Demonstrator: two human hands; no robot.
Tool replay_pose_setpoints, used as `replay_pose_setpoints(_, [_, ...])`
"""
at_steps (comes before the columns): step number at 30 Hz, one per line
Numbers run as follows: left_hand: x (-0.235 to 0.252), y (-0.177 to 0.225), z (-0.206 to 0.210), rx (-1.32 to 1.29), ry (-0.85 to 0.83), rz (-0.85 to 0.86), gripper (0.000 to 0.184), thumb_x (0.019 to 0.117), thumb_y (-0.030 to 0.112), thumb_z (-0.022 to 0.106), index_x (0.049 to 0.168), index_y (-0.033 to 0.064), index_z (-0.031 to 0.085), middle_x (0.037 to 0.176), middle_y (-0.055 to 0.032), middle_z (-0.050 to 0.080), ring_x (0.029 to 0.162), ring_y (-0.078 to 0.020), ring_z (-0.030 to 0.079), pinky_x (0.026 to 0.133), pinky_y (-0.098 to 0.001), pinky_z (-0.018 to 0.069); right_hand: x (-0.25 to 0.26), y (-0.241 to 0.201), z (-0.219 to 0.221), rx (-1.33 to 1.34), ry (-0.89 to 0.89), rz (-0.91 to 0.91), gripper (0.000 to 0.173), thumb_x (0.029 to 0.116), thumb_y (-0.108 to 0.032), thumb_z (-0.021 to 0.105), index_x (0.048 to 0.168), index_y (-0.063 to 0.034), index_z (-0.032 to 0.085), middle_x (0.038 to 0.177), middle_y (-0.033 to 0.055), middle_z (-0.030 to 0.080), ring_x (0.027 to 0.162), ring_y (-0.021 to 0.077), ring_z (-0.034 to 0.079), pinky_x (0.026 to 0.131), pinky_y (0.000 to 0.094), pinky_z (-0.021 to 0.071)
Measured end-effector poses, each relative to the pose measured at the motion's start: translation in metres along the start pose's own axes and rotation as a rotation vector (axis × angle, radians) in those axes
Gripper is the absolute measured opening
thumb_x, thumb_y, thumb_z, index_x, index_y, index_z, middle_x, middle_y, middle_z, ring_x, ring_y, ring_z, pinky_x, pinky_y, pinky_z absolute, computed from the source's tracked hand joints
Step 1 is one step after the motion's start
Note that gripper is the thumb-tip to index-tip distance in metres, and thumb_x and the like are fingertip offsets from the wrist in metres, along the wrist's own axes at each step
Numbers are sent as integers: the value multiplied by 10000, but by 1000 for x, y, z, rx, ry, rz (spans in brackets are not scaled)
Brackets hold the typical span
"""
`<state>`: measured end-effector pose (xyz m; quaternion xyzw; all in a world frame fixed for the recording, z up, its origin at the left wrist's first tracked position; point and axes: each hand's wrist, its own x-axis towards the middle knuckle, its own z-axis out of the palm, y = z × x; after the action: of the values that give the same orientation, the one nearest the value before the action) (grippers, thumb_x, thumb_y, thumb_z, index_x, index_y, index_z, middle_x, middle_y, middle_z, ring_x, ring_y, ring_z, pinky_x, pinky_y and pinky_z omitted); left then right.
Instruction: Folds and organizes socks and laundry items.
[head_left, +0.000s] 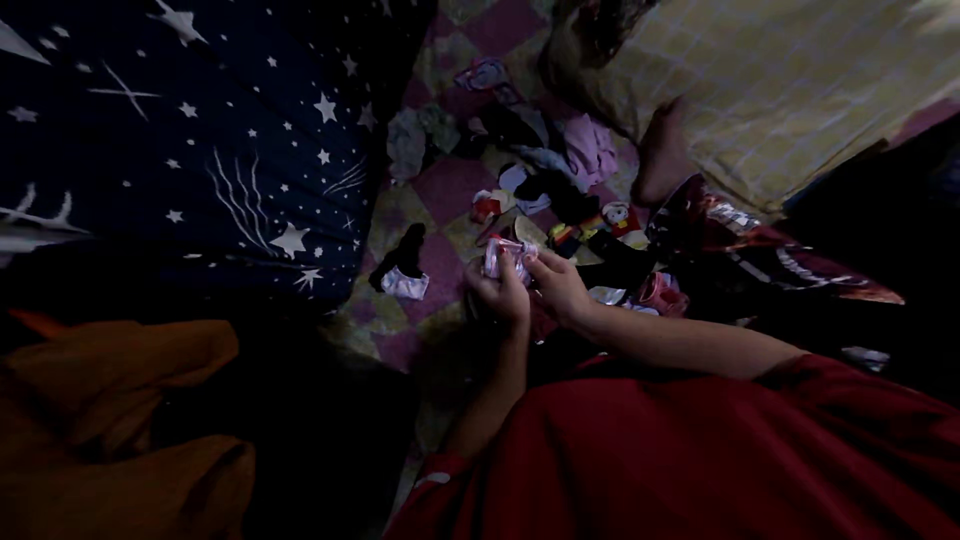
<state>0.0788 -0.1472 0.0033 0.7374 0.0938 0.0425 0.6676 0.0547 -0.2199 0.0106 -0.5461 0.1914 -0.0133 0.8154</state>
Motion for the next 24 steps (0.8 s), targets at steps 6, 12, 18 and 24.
replay_pose_setpoints(6, [1, -9, -3, 186, -72, 387, 489, 1061, 107, 430, 1487, -120, 351, 1511, -286, 432, 1381, -282, 473, 1142, -382, 395, -6, -2, -9, -206, -22, -269, 298, 1069, -118, 465, 1209, 86, 632, 1151, 151, 661, 1030, 110, 637, 935, 289, 525])
replay_pose_setpoints(12, [-12, 24, -5, 387, -376, 136, 494, 1117, 315, 349, 1455, -32, 441, 1265, -243, 624, 1134, -298, 627, 978, -514, 495, -5, -24, -23, -235, -58, -125, 379, 1095, -199, 393, 1308, 53, 580, 1366, 234, 481, 1211, 266, 524, 994, 400, 477])
replay_pose_setpoints(18, [-14, 15, 16, 574, -420, 378, 357, 1021, 170, 580, 1253, -100, 613, 1232, -279, 628, 1156, -333, 622, 959, -417, 525, -3, -19, -29, 118, 23, 140, 638, 1081, -586, 246, 1561, -183, 364, 1392, 104, 599, 1227, 204, 613, 1013, 447, 527])
replay_pose_setpoints(24, [-25, 45, 22, 69, -678, -11, 481, 1124, 253, 245, 1449, -19, 472, 1427, -154, 531, 1310, -150, 500, 1125, -347, 390, 7, -48, -37, 317, 79, 28, 417, 1128, -411, 221, 1043, -131, 517, 844, -25, 560, 739, 50, 580, 686, 235, 514])
